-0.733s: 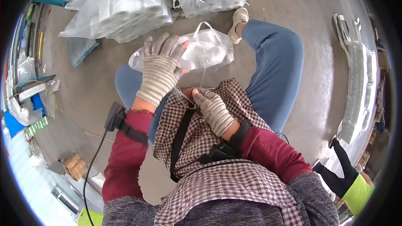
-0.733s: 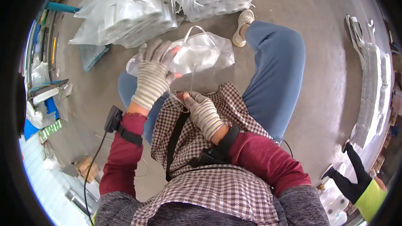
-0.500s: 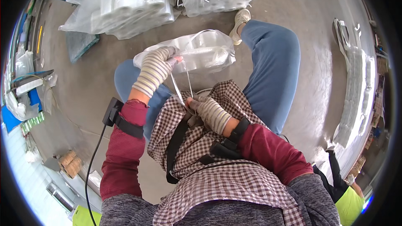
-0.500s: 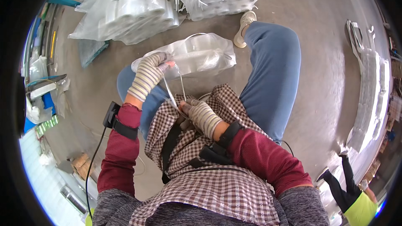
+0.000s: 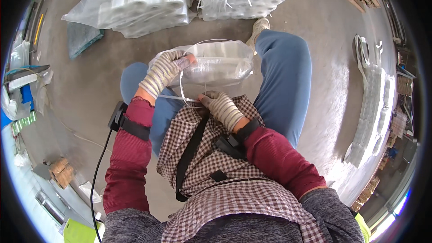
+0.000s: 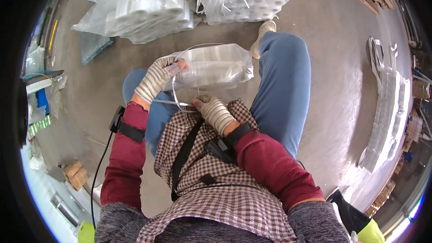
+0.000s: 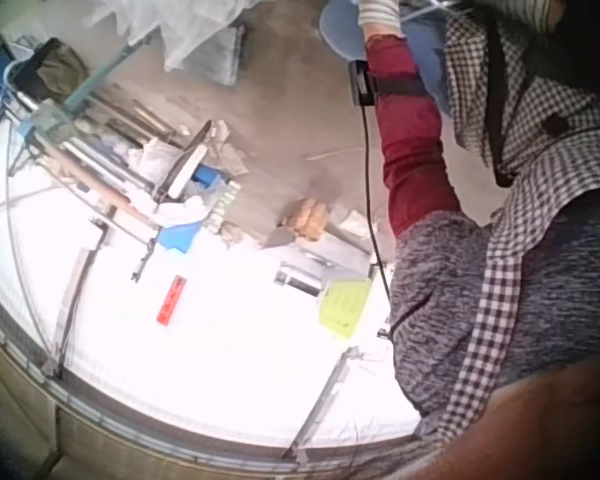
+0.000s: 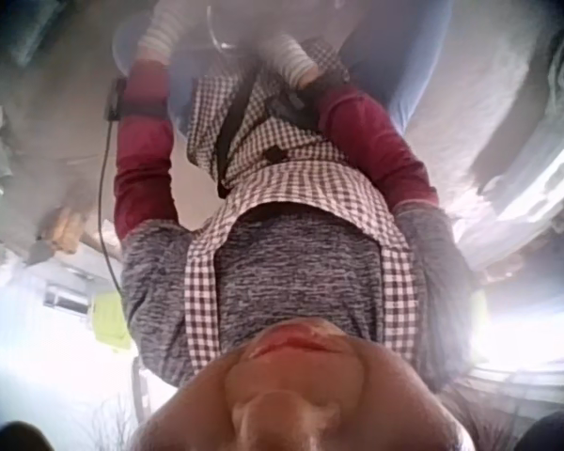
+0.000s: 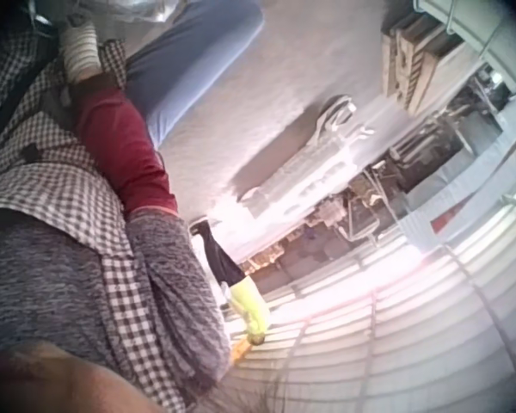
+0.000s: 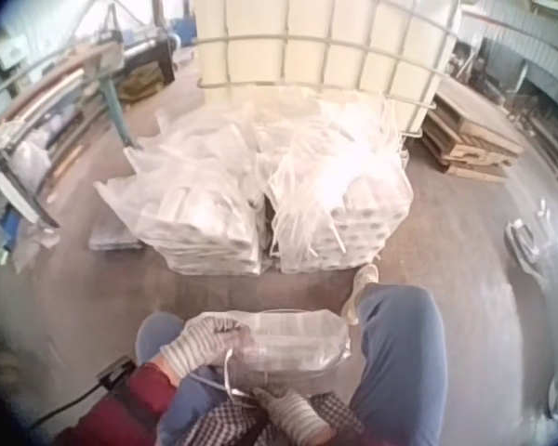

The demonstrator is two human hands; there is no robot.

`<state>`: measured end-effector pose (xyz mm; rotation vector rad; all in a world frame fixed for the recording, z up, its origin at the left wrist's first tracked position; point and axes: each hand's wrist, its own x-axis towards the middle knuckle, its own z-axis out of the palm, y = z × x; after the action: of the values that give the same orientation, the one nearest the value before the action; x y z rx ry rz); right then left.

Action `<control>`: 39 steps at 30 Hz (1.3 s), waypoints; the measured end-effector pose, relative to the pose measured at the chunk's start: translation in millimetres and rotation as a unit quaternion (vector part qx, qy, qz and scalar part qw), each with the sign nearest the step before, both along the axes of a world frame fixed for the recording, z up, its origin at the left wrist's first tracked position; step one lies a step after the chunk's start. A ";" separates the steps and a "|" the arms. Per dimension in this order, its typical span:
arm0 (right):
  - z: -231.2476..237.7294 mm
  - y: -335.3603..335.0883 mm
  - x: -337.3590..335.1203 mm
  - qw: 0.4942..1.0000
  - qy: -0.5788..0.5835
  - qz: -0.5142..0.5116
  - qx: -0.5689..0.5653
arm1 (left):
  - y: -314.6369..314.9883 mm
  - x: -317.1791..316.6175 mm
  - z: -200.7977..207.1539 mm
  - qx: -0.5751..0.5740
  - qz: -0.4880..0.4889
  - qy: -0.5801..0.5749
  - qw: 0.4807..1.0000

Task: Tying bundles of plastic film rolls with thin plastic strips.

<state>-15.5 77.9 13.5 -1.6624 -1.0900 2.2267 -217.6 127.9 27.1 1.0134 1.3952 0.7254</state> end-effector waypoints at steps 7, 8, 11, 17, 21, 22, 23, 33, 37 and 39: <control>4.3 -1.0 -4.3 0.995 -0.090 0.021 0.031 | 18.6 0.3 -6.3 -0.121 0.088 0.028 0.988; -6.3 -3.9 -1.4 0.988 -0.084 0.043 0.124 | 22.1 -3.5 -5.3 -0.142 0.066 0.038 0.987; -1.2 -3.7 -2.4 0.992 -0.062 -0.007 0.109 | 25.4 -11.2 -14.8 -0.112 -0.054 0.172 0.977; 27.5 32.4 -6.6 0.983 -0.086 -0.031 0.159 | 7.7 -0.7 -1.6 -0.022 -0.071 0.272 0.960; 26.7 45.9 -0.3 0.939 -0.127 0.134 0.292 | -0.2 -19.2 -35.5 -0.002 -0.127 0.213 0.969; 4.0 41.0 15.7 0.728 -0.141 0.284 0.608 | -1.8 -22.2 -44.5 0.080 -0.159 0.233 0.956; 14.2 36.7 12.3 0.726 -0.139 0.287 0.609 | -1.2 -24.1 -42.0 0.080 -0.154 0.234 0.957; 32.7 69.8 7.1 0.908 -0.193 0.214 0.304 | 3.3 -22.8 10.3 -0.231 -0.084 0.007 0.969; 91.1 119.0 -15.3 0.879 -0.214 0.111 0.411 | 1.2 -17.3 -3.4 -0.278 -0.114 0.114 0.947; 71.9 145.4 -29.5 0.766 -0.287 0.298 0.491 | -2.1 -18.9 -4.5 -0.285 0.005 -0.060 0.957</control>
<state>-45.1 223.4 85.4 -1.5399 -2.6048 0.7988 -236.4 125.8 22.7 0.4989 1.3887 0.3442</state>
